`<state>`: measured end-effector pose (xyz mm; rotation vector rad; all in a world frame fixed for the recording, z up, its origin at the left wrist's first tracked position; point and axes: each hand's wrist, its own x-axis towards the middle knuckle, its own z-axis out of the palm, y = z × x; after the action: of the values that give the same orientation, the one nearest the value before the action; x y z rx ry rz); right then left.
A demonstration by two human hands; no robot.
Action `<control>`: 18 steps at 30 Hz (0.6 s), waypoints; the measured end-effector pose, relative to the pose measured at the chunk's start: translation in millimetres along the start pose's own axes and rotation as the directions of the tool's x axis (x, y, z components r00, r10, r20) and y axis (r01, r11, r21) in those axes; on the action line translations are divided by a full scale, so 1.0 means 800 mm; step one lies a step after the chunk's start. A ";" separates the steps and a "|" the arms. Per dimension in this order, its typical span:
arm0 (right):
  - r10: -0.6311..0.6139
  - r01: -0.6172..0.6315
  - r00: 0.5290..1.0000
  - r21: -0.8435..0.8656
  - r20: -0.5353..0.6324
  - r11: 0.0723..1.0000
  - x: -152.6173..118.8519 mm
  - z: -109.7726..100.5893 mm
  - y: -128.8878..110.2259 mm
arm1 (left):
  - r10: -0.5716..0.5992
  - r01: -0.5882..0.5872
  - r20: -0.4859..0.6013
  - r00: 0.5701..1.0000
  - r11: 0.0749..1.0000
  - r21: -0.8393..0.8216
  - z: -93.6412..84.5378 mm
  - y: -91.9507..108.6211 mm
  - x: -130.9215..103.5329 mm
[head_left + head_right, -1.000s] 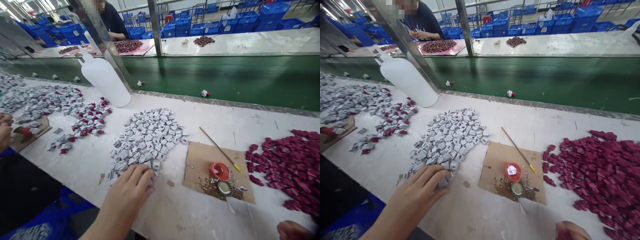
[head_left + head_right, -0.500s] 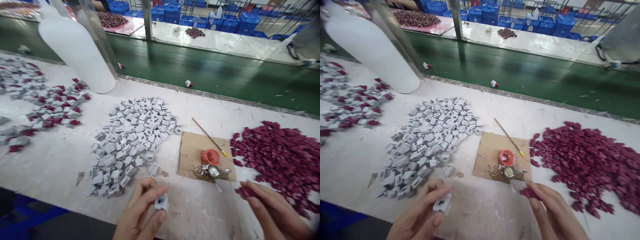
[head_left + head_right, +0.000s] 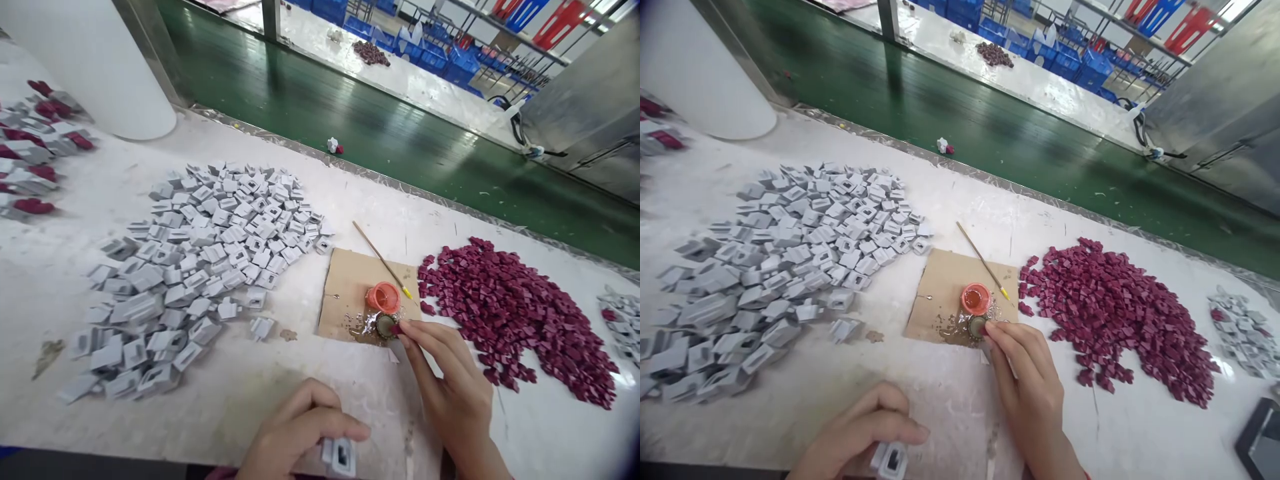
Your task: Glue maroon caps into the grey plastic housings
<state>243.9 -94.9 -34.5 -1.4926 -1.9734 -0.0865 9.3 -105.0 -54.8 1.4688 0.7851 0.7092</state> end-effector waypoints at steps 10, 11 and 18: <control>-0.021 0.021 0.999 0.009 0.028 1.000 0.003 0.005 -0.004 | 0.026 -0.033 -0.148 0.989 0.998 -0.044 0.002 0.009 0.003; -0.019 0.019 0.999 0.007 0.029 1.000 0.003 0.005 -0.003 | 0.029 -0.032 -0.155 0.988 0.999 -0.016 0.003 0.009 0.003; 0.047 -0.041 0.998 0.117 -0.043 0.992 -0.004 -0.008 -0.016 | 0.203 -0.133 -0.120 0.972 0.891 0.434 0.004 0.007 0.005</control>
<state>236.0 -104.9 -27.2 -1.4457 -1.8756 0.0126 15.0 -103.5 -49.8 1.9091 0.9897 0.8328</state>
